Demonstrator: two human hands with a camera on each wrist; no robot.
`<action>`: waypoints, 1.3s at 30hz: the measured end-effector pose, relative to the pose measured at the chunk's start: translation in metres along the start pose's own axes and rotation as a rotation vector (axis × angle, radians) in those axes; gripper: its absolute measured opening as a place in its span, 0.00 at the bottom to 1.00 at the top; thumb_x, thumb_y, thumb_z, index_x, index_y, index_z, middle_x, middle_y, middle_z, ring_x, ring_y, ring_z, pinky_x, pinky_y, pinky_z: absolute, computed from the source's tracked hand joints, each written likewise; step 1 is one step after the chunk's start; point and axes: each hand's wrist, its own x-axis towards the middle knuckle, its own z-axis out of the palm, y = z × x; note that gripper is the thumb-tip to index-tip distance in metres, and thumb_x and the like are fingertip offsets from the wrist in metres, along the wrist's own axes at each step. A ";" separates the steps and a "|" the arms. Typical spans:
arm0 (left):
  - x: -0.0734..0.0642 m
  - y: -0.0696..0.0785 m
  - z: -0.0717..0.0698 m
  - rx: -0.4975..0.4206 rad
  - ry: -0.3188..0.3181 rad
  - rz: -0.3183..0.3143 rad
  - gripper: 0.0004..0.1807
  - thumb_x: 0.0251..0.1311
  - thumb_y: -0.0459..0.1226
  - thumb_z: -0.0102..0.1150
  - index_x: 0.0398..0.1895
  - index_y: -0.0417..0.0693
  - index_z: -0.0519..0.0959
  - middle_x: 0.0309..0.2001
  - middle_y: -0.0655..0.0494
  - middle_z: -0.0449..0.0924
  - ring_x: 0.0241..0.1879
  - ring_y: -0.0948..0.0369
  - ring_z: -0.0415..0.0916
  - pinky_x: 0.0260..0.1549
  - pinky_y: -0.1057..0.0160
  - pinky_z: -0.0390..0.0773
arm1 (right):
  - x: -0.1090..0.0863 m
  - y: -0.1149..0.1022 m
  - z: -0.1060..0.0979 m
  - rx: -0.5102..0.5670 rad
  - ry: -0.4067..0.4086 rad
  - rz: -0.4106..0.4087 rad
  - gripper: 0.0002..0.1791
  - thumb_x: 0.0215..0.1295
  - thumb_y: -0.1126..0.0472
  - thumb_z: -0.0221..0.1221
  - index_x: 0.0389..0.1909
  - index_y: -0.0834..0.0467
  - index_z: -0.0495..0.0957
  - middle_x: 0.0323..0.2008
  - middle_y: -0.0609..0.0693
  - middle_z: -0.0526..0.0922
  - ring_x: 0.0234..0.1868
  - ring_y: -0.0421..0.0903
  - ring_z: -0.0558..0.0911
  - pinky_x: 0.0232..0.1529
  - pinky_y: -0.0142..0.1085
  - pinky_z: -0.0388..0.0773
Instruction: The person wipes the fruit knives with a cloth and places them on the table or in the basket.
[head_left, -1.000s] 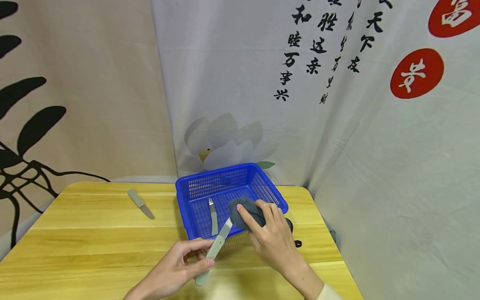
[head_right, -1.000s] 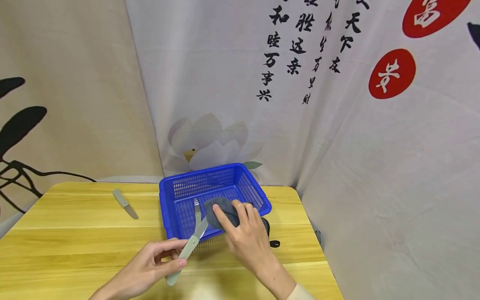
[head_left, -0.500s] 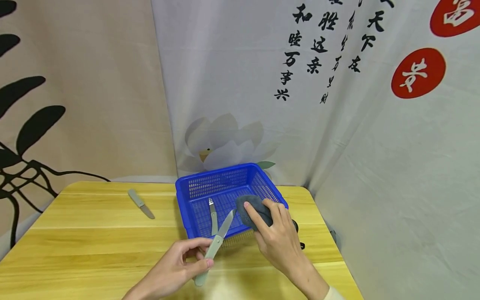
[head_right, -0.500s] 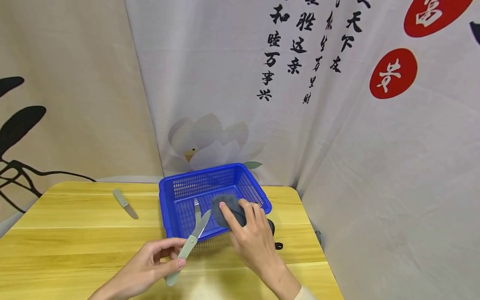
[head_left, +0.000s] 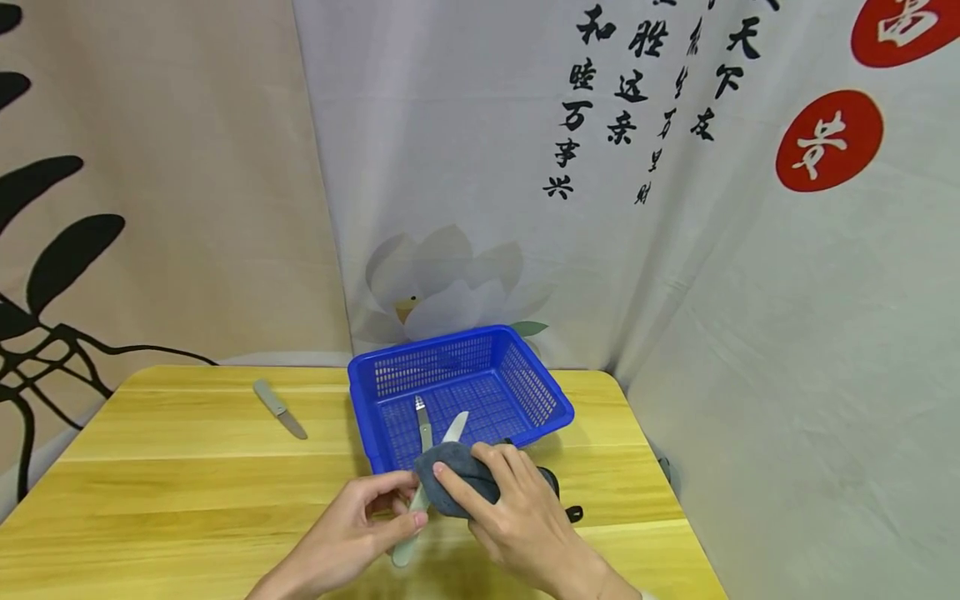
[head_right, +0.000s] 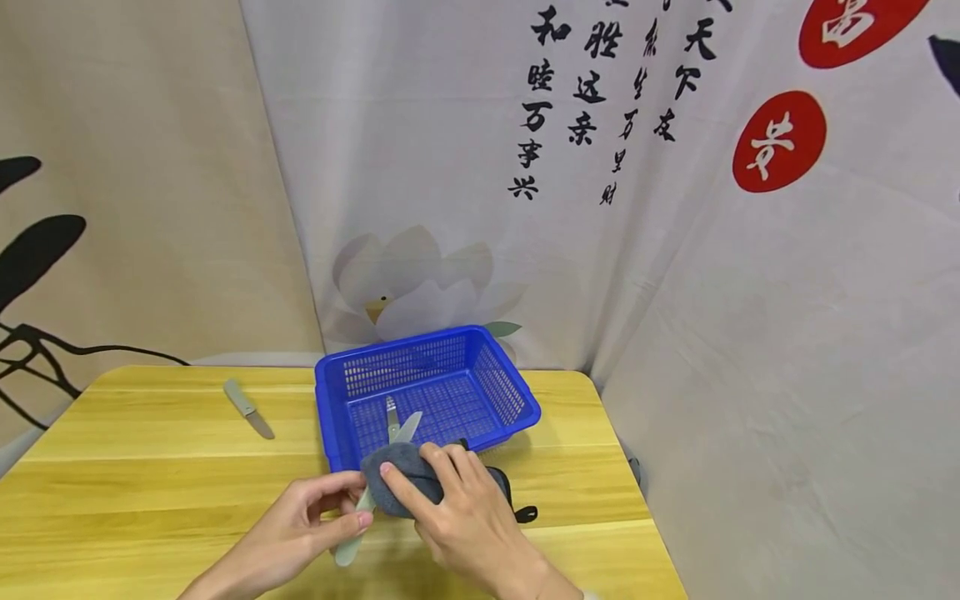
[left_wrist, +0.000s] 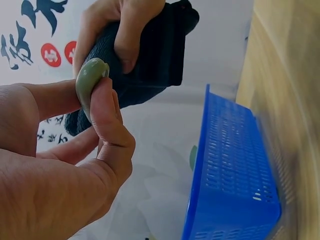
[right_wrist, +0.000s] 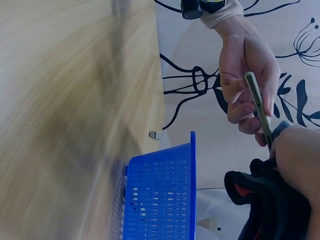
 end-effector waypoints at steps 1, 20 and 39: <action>0.000 0.000 0.000 0.004 0.000 0.008 0.17 0.80 0.35 0.66 0.65 0.35 0.84 0.48 0.47 0.87 0.42 0.67 0.85 0.44 0.66 0.86 | 0.000 -0.001 0.000 0.005 -0.003 0.002 0.48 0.57 0.60 0.76 0.82 0.44 0.76 0.61 0.58 0.82 0.54 0.52 0.81 0.58 0.43 0.85; -0.003 0.002 -0.002 -0.019 -0.039 0.077 0.21 0.81 0.34 0.64 0.72 0.35 0.83 0.50 0.50 0.89 0.42 0.67 0.85 0.42 0.64 0.88 | 0.003 0.012 0.002 -0.060 0.005 0.039 0.48 0.56 0.61 0.77 0.82 0.45 0.76 0.62 0.61 0.82 0.53 0.55 0.80 0.57 0.47 0.86; -0.009 -0.001 -0.004 -0.050 -0.080 0.014 0.23 0.80 0.34 0.65 0.72 0.34 0.82 0.44 0.47 0.89 0.42 0.68 0.83 0.36 0.65 0.87 | 0.003 0.048 0.012 -0.096 0.067 0.147 0.40 0.63 0.65 0.67 0.79 0.47 0.79 0.60 0.66 0.81 0.52 0.59 0.79 0.51 0.53 0.85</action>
